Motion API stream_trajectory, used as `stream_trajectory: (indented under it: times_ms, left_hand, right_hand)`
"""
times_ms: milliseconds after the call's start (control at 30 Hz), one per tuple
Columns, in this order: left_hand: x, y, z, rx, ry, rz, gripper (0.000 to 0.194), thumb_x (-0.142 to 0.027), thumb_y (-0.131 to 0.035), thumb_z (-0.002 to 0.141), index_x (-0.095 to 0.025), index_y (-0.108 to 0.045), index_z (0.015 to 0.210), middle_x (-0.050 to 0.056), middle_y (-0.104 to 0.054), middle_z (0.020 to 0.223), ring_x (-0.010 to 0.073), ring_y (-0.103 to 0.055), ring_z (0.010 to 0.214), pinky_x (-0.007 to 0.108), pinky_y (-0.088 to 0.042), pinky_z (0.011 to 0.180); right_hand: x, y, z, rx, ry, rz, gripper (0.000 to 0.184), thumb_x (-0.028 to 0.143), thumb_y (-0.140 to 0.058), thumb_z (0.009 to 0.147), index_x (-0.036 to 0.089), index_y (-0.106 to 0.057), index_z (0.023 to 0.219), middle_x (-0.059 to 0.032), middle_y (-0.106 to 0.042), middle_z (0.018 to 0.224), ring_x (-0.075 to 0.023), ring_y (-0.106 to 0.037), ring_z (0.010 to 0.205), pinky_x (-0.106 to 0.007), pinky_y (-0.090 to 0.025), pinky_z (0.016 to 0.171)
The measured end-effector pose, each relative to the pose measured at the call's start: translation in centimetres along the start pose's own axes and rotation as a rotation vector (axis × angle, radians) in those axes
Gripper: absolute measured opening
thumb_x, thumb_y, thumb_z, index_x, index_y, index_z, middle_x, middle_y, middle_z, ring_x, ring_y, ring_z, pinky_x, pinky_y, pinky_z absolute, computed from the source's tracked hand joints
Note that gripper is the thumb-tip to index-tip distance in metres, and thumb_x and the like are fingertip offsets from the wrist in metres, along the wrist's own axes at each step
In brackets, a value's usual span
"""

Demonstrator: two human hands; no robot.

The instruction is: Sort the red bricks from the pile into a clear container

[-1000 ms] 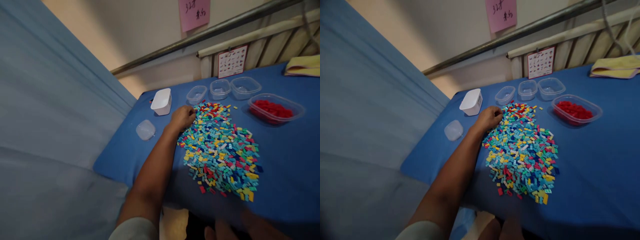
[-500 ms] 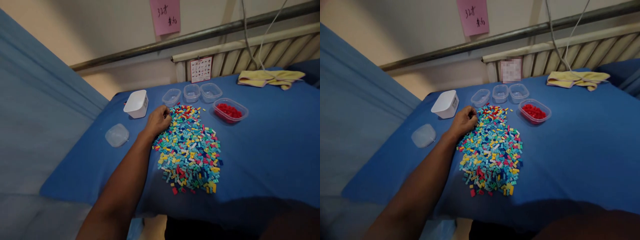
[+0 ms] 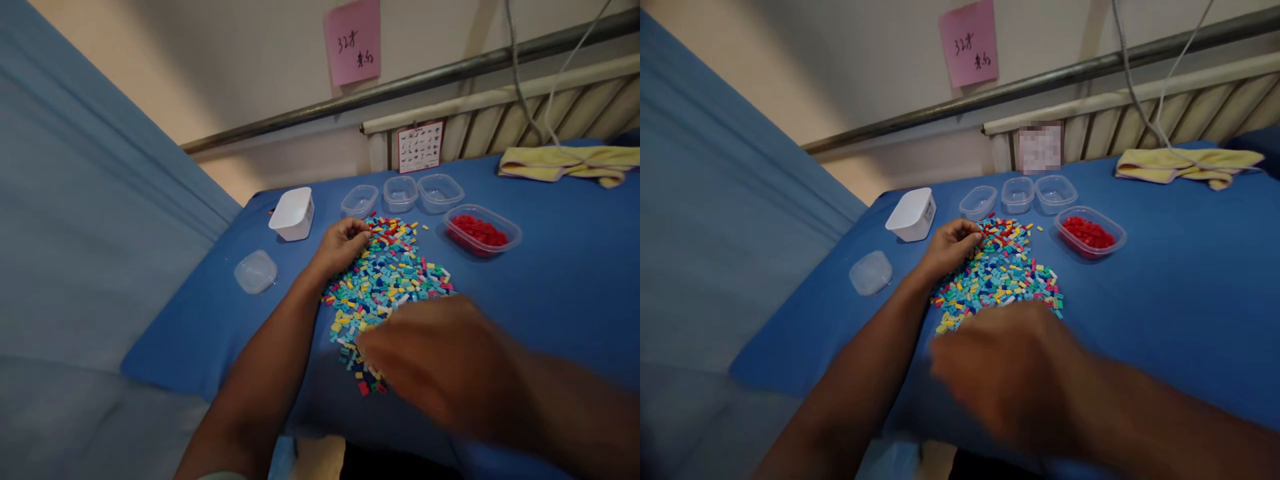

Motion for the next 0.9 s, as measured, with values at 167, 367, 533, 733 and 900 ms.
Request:
stream_trajectory:
  times_ms: [167,367,533,733,900]
  left_hand:
    - [-3.8,-1.7,-1.1,0.190,0.092,-0.308,0.039,-0.047,-0.089,0.085,-0.016,-0.072,0.101,0.007,-0.080,0.091,0.0169,-0.075,0.082,0.026,-0.055,0.072]
    - [-5.5,-3.8,-2.2,0.329,0.159,-0.389,0.045,-0.053,-0.094,0.082,-0.016,-0.074,0.099,0.004,-0.079,0.084,0.0127,-0.069,0.069,0.024,-0.056,0.066]
    - [-5.5,-4.6,-2.3,0.347,0.154,-0.331,0.041,-0.055,-0.085,0.091,-0.017,-0.073,0.098,0.007,-0.081,0.090,0.0157,-0.074,0.076,0.025,-0.056,0.066]
    - [-3.8,-1.9,-1.4,-0.034,0.005,-0.058,0.033,-0.049,-0.076,0.096,-0.018,-0.079,0.109,0.007,-0.082,0.096,0.0195,-0.075,0.089,0.030,-0.057,0.080]
    - [-0.3,1.0,-0.5,-0.162,-0.120,0.366,0.039,-0.041,-0.060,0.105,-0.020,-0.079,0.132,0.012,-0.079,0.134,0.0284,-0.074,0.122,0.045,-0.056,0.111]
  right_hand:
    - [-8.0,1.0,0.2,-0.235,-0.271,-0.013,0.018,0.026,-0.068,0.107,0.024,-0.073,0.125,-0.0051,-0.080,0.108,-0.0210,-0.077,0.088,-0.035,-0.062,0.081]
    - [-10.2,0.9,-0.2,-0.308,-0.253,0.028,0.022,0.021,-0.070,0.105,0.026,-0.076,0.126,-0.0049,-0.080,0.107,-0.0225,-0.075,0.095,-0.037,-0.060,0.084]
    - [-10.5,1.4,-0.4,-0.338,-0.279,0.086,0.011,0.022,-0.072,0.104,0.027,-0.079,0.111,-0.0015,-0.080,0.096,-0.0206,-0.075,0.088,-0.035,-0.059,0.080]
    - [-12.7,5.9,-1.3,-0.422,-0.293,-0.249,0.015,0.026,-0.069,0.103,0.026,-0.081,0.111,-0.0070,-0.082,0.107,-0.0264,-0.077,0.098,-0.041,-0.060,0.088]
    - [-16.8,9.2,-3.2,-0.306,-0.431,-0.562,0.023,0.030,-0.065,0.105,0.024,-0.083,0.117,-0.0138,-0.083,0.113,-0.0356,-0.075,0.104,-0.053,-0.058,0.092]
Point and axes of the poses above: each hand's wrist, its own z-axis towards the middle knuckle, its own y-axis out of the back of the hand, x = y × z, the point moved 2 cm from there along z, towards the middle knuckle
